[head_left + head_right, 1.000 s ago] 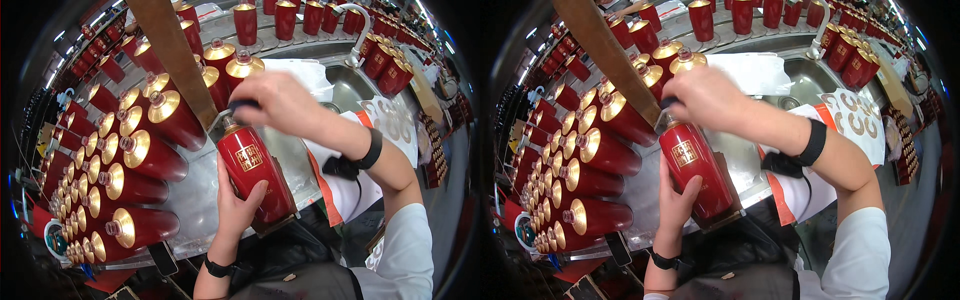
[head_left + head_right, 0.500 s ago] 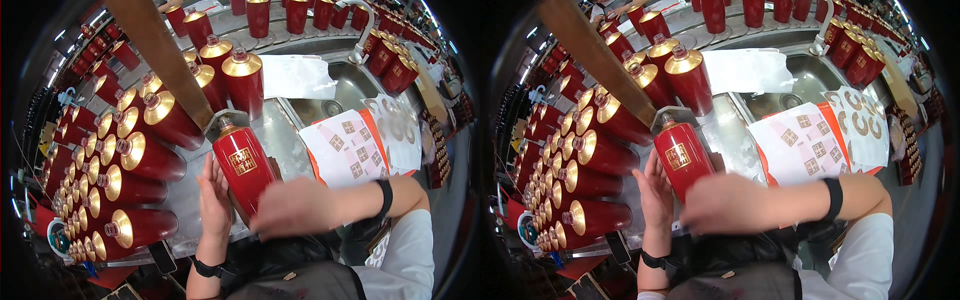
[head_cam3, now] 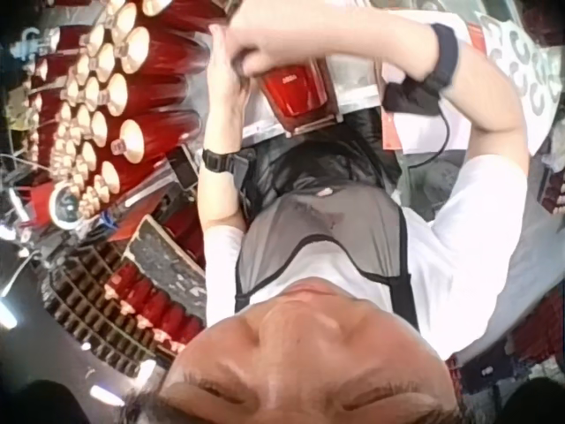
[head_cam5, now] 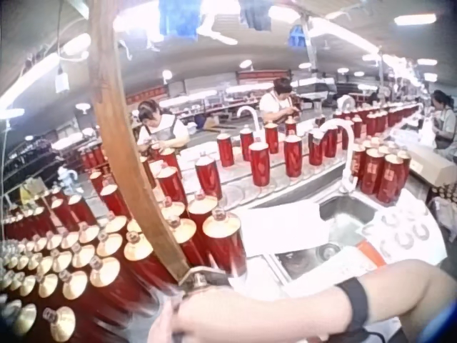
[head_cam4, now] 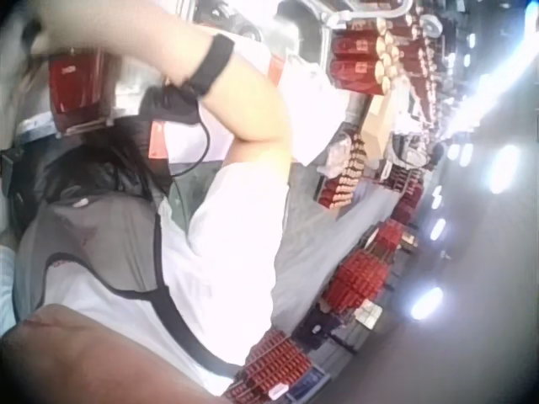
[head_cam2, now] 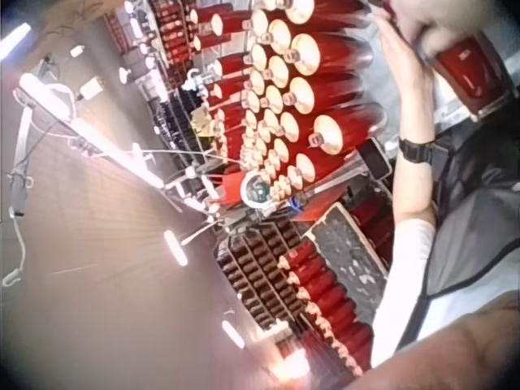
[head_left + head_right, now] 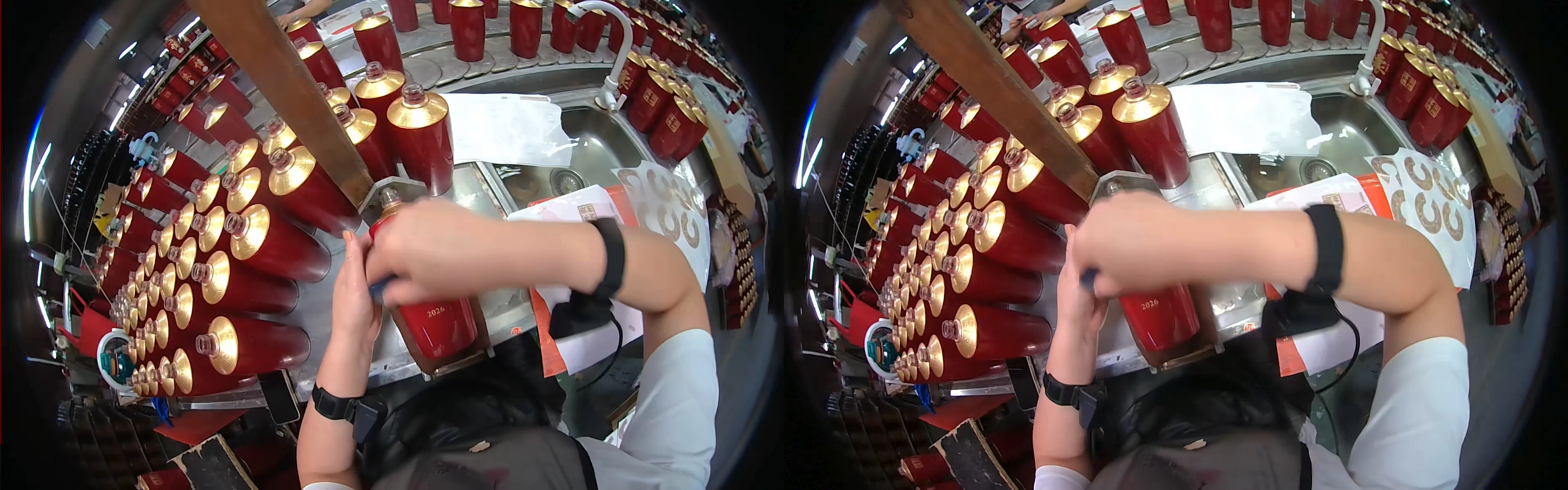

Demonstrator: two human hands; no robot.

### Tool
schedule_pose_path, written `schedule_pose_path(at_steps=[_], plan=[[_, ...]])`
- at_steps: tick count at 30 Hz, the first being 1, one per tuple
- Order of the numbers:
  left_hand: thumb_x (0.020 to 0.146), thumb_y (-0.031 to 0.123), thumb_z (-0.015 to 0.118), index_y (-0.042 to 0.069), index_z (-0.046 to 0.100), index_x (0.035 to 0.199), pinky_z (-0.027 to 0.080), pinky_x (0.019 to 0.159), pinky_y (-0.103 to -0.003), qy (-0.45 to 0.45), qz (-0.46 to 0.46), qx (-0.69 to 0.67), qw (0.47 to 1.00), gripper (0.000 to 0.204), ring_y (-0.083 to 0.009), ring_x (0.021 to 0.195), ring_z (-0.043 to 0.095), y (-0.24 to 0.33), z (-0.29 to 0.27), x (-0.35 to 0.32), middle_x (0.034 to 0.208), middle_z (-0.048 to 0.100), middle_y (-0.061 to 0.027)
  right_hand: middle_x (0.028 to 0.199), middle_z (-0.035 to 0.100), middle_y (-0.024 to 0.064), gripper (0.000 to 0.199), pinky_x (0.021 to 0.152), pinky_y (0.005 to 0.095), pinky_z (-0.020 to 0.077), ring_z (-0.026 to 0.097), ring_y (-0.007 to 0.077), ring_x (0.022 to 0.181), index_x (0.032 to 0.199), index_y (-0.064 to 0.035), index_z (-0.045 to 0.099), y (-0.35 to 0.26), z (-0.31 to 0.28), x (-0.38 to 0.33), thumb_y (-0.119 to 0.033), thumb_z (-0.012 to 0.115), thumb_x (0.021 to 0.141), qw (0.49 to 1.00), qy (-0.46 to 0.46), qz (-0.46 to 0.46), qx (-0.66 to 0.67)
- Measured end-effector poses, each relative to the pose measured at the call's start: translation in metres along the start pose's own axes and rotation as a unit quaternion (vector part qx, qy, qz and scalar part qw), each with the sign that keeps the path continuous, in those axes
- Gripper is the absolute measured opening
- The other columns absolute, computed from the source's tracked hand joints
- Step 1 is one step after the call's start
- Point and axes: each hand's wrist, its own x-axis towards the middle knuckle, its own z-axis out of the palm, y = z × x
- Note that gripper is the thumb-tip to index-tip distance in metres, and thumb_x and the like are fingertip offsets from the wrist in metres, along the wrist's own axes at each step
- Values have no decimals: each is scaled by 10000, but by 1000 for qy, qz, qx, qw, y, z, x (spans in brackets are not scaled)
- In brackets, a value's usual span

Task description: Applying labels and decorative foil to red liquor bottles in a factory setting.

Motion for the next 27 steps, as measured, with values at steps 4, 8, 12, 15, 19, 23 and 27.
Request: schedule_pose_path(at_steps=[4, 8, 12, 15, 19, 23, 27], plan=[[1034, 593, 317, 8, 568, 1275, 474, 1012, -401, -80, -21, -9, 997, 680, -240, 1192, 593, -2, -4, 13, 1240, 631, -131, 830, 647, 103, 176, 623, 408, 547, 662, 276, 710, 869, -104, 701, -2, 12, -12, -242, 706, 760, 995, 37, -21, -94], [1018, 620, 326, 9, 480, 1354, 523, 987, -432, -66, -37, -25, 997, 714, -265, 1153, 628, -1, -3, 19, 1271, 612, -168, 769, 629, 53, 137, 604, 374, 543, 664, 210, 722, 809, -133, 671, -15, 18, -41, -258, 713, 772, 989, 2, -84, -123], [1021, 595, 363, 33, 504, 1333, 533, 972, -427, -123, -66, -76, 987, 657, -254, 1127, 641, -2, 7, 24, 1243, 624, -150, 783, 639, 61, 154, 701, 371, 549, 668, 219, 804, 865, -145, 703, -5, 5, -47, -273, 727, 782, 999, 15, -8, -44], [1017, 560, 429, 56, 521, 1327, 556, 925, -427, -115, -100, -133, 979, 599, -271, 1077, 662, -10, 2, 35, 1199, 648, -153, 795, 637, 54, 152, 672, 333, 545, 666, 218, 807, 868, -177, 718, 3, 0, -41, -296, 731, 774, 967, 80, -59, -235], [1016, 464, 489, 25, 564, 1245, 578, 903, -435, -177, -103, -123, 971, 500, -259, 1030, 686, 1, 11, 52, 1118, 686, -154, 787, 634, 33, 173, 678, 333, 545, 664, 220, 814, 853, -147, 708, 16, 6, -43, -264, 762, 737, 987, 151, -28, -38], [967, 373, 595, 26, 611, 1169, 579, 858, -438, -180, -158, -131, 962, 402, -263, 944, 701, 10, 9, 60, 1066, 700, -147, 837, 679, 82, 192, 711, 388, 535, 668, 280, 848, 934, -149, 745, -15, -2, -44, -268, 765, 785, 996, -28, -56, 57], [956, 341, 637, 63, 626, 1063, 588, 759, -366, -160, -144, -132, 968, 298, -201, 837, 697, 3, 23, 50, 958, 699, -89, 758, 605, 78, 197, 642, 393, 523, 621, 293, 738, 902, -130, 727, 23, -27, -38, -178, 762, 714, 978, 171, 5, -115]])
